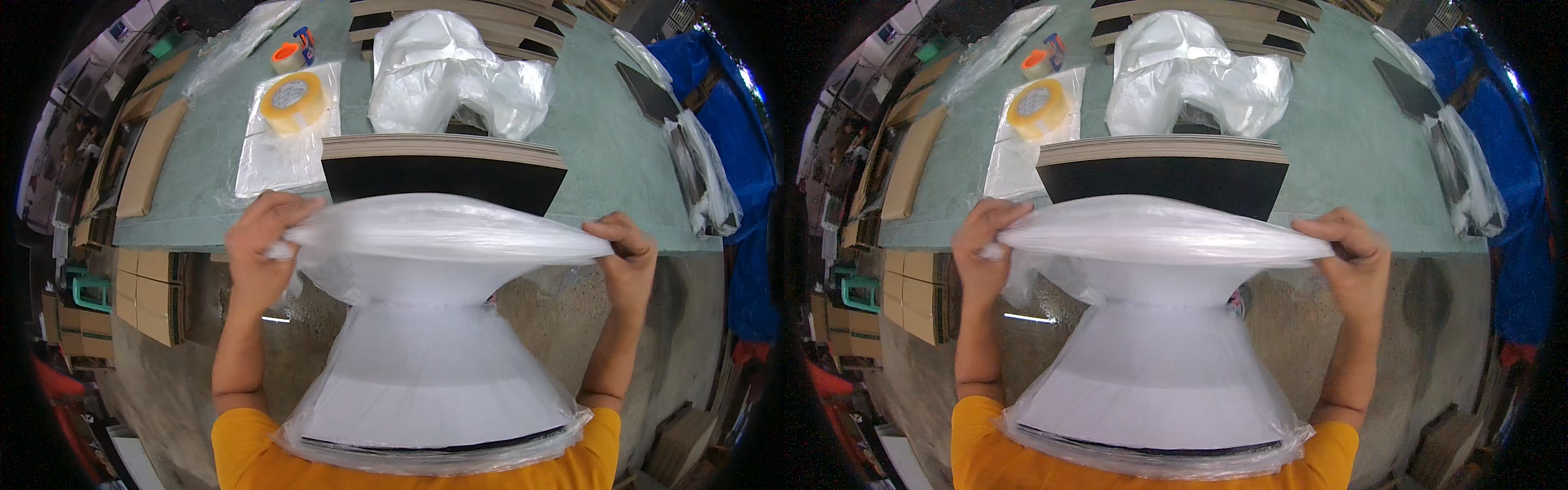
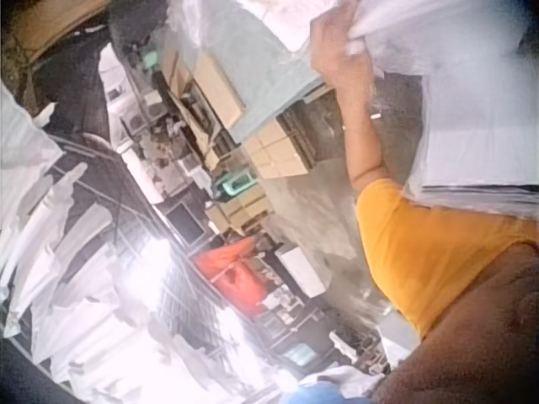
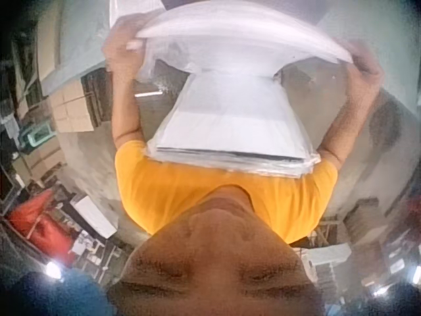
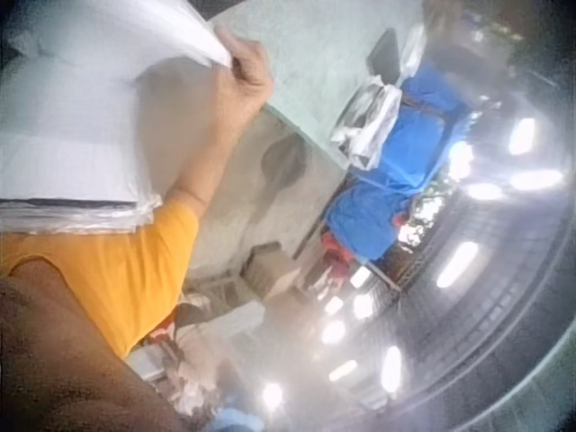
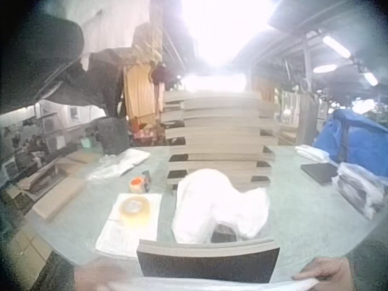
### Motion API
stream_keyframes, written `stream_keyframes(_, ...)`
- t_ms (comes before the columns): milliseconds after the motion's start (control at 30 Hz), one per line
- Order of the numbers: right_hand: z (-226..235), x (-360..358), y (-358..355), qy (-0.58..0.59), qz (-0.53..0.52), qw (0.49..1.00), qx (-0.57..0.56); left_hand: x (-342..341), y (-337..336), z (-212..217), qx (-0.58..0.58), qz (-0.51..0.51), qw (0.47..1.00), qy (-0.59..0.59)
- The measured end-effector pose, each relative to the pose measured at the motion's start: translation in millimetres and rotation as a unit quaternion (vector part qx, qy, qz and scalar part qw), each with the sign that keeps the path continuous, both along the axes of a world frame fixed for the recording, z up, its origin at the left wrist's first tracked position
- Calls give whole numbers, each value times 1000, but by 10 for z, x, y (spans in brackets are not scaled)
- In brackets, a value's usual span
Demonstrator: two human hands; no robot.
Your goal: The person wraps a stack of large black and white cardboard sheets in clear plastic film by hand, pulling the film around the sheets and smoothing it.
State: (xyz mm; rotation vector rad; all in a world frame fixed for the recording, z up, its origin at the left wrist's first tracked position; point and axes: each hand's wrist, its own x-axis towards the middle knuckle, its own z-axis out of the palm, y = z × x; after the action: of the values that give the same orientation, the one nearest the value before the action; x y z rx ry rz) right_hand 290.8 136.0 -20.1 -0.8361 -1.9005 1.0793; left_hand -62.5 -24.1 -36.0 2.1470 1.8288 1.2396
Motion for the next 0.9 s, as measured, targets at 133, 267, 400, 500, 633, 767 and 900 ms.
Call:
stream_keyframes(133, -525, 333, 227, 52, 331, 876, -346, -265, -268, -365, -251, -206, 781, -533)
stream_keyframes(267, -1506, 202, -129, -13, 271, 804, -529, -57, -362, -1094, -420, -172, 639, -620)
stream_keyframes(400, -2761, 173, -505, -290, -54, 871, -393, 61, -520, -2175, -476, -42, 619, -623)
stream_keyframes(500, -2891, 193, -640, -331, -56, 882, -331, 52, -615, -2912, -495, 52, 686, -531)
stream_keyframes(633, -1867, 340, -221, -303, -43, 936, -173, -69, -374, -1777, -453, 31, 885, -105)
stream_keyframes(767, -646, 75, -340, 130, 659, 680, -296, 381, -210, -33, -401, -430, 750, -304)
stream_keyframes(900, -838, -368, -861, -25, 688, 694, -210, 948, -258, -537, -458, -477, 683, -311)
